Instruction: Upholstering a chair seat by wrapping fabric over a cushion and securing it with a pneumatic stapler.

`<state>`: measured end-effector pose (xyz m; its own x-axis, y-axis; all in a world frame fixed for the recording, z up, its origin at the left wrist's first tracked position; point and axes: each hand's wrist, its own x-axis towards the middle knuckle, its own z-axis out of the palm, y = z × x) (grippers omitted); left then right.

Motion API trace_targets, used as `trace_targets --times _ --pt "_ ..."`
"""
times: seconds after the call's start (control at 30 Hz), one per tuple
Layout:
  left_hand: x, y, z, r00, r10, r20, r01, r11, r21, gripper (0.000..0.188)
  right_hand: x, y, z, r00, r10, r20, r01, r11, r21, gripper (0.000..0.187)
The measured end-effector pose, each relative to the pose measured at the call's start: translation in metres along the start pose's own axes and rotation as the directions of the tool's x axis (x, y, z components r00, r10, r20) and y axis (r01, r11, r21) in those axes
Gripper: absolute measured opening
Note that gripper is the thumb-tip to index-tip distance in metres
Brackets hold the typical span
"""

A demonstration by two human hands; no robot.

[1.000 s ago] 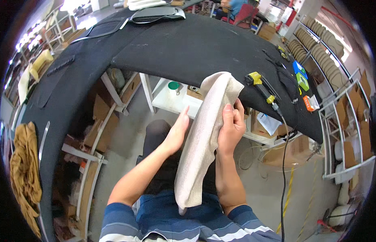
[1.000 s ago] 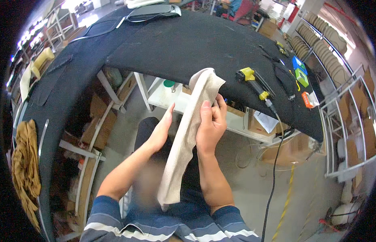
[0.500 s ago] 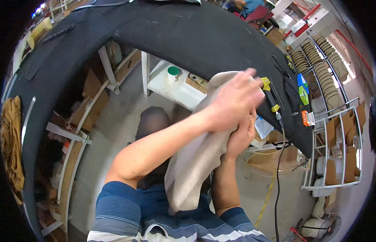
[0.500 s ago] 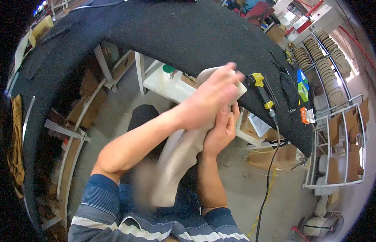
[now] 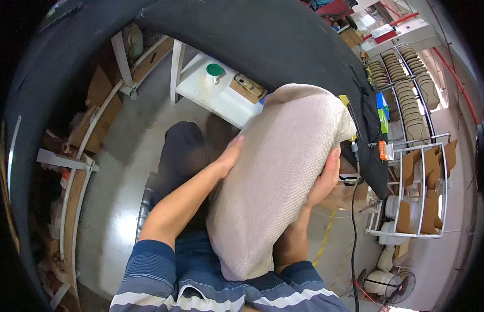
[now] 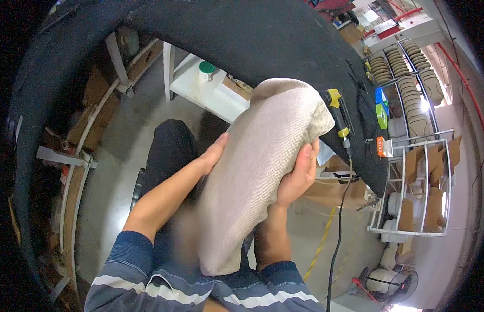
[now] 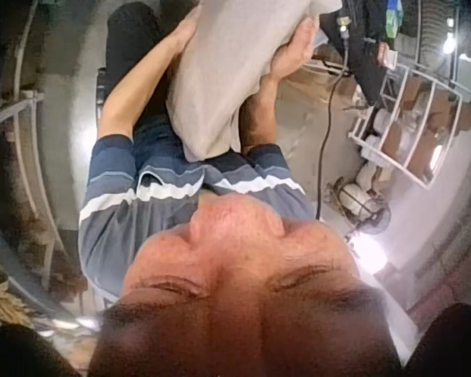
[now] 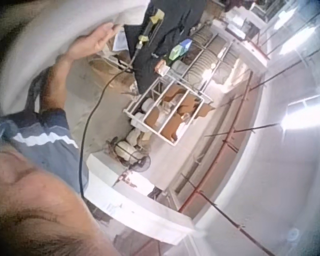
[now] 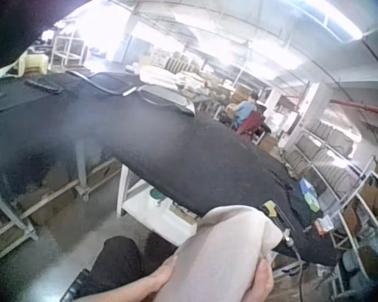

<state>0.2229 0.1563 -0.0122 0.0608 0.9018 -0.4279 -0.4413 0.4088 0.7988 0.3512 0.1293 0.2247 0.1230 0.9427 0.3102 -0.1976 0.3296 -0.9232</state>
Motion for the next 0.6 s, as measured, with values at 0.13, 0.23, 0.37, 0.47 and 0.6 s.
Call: trace_targets --times 0.13,0.23,0.37,0.47,0.6 --pt "-0.036 0.123 0.081 0.864 0.479 0.155 -0.498 0.857 0.130 0.070 0.002 0.005 0.003 0.999 -0.038 0.039 0.039 0.999 -0.015 0.050" --pt "-0.101 0.184 0.125 0.558 0.763 0.327 -0.814 0.427 0.394 0.066 0.009 0.033 -0.039 0.998 -0.060 0.023 0.062 0.996 -0.068 0.051" --pt "-0.112 0.178 0.121 0.463 0.765 0.448 -0.873 0.306 0.379 0.062 0.009 0.030 -0.036 0.999 -0.040 0.006 0.041 0.998 -0.057 0.050" --pt "-0.068 0.124 0.083 0.557 0.743 0.372 -0.828 0.534 0.173 0.063 0.010 0.007 -0.026 1.000 -0.001 0.012 0.002 0.994 -0.110 0.051" --pt "0.027 -0.028 -0.027 0.977 0.212 0.015 -0.212 0.972 0.097 0.072 0.002 0.009 -0.002 0.996 0.001 0.090 0.013 0.987 -0.158 0.052"
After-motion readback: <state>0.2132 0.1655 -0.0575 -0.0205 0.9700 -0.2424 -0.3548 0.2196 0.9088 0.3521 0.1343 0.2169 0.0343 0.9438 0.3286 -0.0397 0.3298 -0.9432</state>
